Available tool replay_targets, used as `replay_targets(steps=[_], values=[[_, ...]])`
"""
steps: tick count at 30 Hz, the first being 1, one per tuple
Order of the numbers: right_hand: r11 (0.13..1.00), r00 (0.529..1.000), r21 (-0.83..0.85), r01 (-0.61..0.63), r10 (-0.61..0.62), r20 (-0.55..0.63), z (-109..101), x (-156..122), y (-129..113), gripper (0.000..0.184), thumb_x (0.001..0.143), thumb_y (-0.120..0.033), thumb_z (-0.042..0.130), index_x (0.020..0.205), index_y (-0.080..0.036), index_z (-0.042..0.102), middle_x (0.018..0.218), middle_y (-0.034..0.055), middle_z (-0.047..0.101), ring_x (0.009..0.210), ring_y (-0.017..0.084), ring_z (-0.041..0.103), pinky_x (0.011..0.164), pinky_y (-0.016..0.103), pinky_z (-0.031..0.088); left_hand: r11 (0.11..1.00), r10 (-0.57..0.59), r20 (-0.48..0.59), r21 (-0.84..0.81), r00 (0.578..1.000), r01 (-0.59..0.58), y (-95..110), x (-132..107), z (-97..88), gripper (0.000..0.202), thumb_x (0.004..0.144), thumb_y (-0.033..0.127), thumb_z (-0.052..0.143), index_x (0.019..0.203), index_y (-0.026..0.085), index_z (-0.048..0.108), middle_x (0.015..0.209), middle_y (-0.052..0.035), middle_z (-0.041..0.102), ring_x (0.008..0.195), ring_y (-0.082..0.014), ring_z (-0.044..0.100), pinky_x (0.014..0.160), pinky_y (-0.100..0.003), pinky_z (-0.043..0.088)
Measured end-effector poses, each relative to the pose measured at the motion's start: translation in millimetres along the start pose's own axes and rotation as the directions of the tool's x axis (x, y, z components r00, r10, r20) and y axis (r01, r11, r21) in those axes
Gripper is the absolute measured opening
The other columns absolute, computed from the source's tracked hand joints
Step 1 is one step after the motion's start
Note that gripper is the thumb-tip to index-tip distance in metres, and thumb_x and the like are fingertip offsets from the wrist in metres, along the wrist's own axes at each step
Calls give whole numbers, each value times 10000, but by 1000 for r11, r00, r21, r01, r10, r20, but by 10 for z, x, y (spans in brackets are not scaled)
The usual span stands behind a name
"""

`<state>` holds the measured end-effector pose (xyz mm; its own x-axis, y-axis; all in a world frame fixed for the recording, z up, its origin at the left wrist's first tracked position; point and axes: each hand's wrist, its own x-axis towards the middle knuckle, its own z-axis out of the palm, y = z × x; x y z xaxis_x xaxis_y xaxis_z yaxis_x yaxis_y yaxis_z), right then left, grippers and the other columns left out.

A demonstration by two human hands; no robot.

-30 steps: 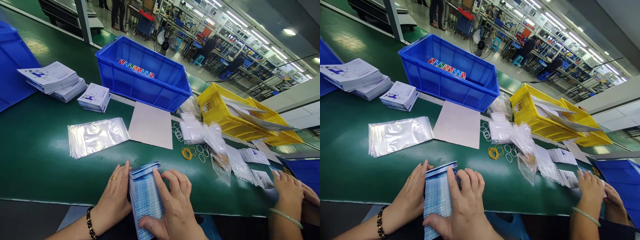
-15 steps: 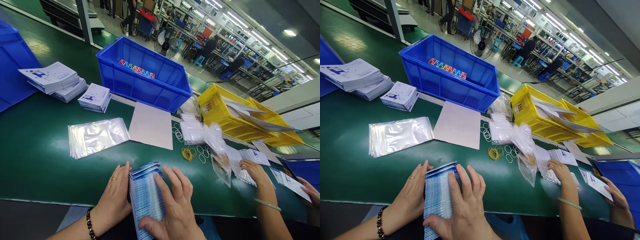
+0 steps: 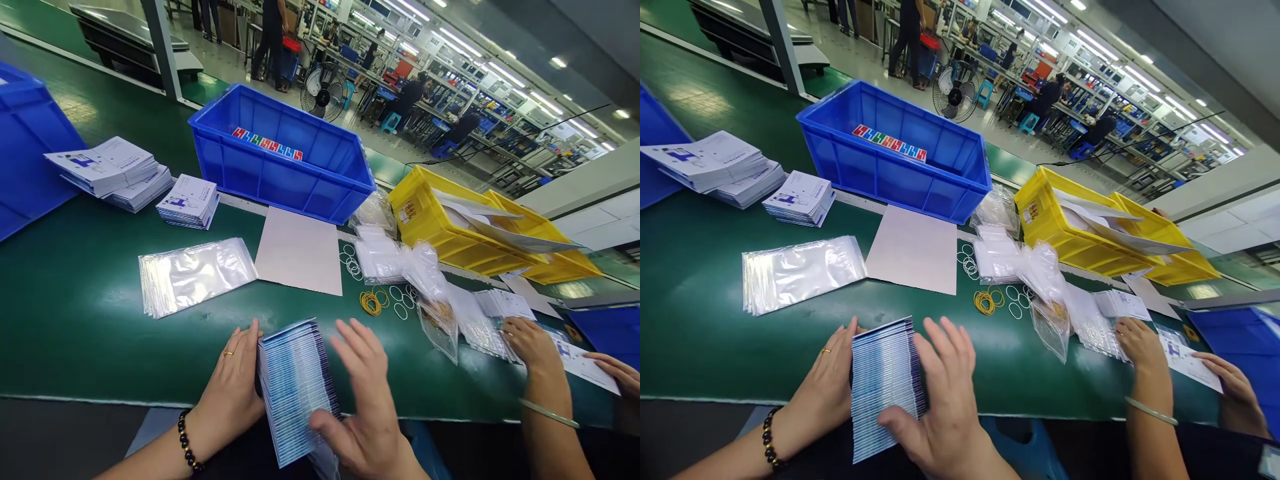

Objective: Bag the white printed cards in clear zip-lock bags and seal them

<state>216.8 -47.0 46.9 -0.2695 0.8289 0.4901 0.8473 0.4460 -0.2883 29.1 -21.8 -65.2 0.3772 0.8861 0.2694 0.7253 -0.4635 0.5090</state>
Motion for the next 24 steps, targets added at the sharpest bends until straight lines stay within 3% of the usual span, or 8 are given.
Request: replay_targets(steps=[3,6,11,14,19,24], values=[[983,944,175,-57,110,-312,-51,-218,-17,490,864,-326,452,1306,-136,364,1145,161,539,1130,323,462,911,587,354,1000,-9,6,10,1000,9,1,5,-3,994,733,408,552,1400,92,-114,1260,-237,471,1163,-391,446,926,-574,387],[972,880,234,-15,124,-459,-73,-472,-101,443,841,-173,466,1281,-156,415,1004,120,602,1025,290,520,828,536,431,999,-25,9,37,1000,25,5,7,-7,994,727,386,549,1397,93,-124,1284,-250,443,1170,-405,436,922,-591,380],[991,963,132,-1,36,-267,-86,-781,-221,430,809,-125,452,1238,-141,459,940,100,653,977,261,516,733,434,471,1000,-7,15,6,1000,7,-12,4,-3,924,722,384,549,1398,58,10,1308,-279,400,1231,-425,352,927,-589,373],[997,983,81,9,7,-185,-76,-853,-238,497,767,-119,457,1263,-123,427,988,103,638,991,253,515,737,411,476,999,-20,43,-24,999,21,-32,6,-4,855,723,419,541,1381,79,113,1322,-264,392,1265,-418,303,936,-589,365],[1000,987,23,20,-16,-162,-12,-876,-246,557,723,-140,478,1274,-127,404,1005,99,631,991,257,527,747,417,470,999,-22,57,-22,998,23,-42,17,-20,911,715,452,558,1380,74,64,1356,-272,331,1282,-413,271,962,-579,350],[999,985,33,16,-10,-171,5,-864,-274,465,717,-137,491,1181,-126,462,957,94,639,965,255,527,740,415,458,999,-35,65,-35,997,37,-28,26,-32,942,704,450,581,1386,84,44,1337,-256,373,1260,-406,319,959,-590,350]])
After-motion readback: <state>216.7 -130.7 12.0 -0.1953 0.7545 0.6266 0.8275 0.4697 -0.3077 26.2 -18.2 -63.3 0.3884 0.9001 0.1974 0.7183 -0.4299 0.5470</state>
